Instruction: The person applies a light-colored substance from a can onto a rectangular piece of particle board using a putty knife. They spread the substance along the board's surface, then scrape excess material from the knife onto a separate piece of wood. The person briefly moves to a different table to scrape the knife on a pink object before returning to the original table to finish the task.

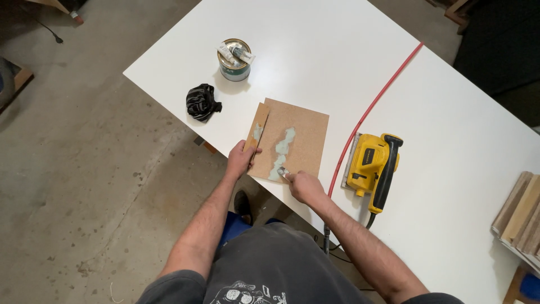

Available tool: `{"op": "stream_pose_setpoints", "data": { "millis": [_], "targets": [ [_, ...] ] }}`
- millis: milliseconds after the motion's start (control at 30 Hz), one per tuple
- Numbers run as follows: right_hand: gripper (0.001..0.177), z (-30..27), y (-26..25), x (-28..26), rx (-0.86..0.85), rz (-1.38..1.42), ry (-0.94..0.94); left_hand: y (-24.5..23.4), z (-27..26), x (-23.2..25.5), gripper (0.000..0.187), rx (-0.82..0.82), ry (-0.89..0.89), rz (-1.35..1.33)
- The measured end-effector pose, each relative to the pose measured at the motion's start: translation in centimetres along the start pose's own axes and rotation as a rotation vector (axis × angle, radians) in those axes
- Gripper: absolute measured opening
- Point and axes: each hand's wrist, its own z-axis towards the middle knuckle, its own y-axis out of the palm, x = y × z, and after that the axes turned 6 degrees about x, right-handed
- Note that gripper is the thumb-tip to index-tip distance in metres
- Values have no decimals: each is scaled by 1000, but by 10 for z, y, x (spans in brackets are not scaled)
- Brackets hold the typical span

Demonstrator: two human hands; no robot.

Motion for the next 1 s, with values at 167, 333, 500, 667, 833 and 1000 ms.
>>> {"op": "stream_pose_setpoints", "data": {
  "millis": [167, 333, 500, 667, 833, 1000],
  "targets": [
    [40, 15, -5, -10, 29, 35, -7, 0, -5, -2, 22, 6, -7, -7],
    [37, 2, -1, -9, 25, 24, -5, 0, -1, 0, 23, 6, 8, -23],
    [38, 3, 10, -11, 110, 55, 7, -1, 0, -1, 21, 8, -5, 7],
    [37, -6, 25, -2, 86, 82, 33, 1, 2, -3, 20, 21, 7, 1],
    [36, -5, 0, -19, 133, 50, 22, 1, -2, -2, 21, 3, 5, -3],
    [35, -4, 14, -2, 48, 80, 11, -1, -5, 4, 21, 7, 13, -13]
  ]
}}
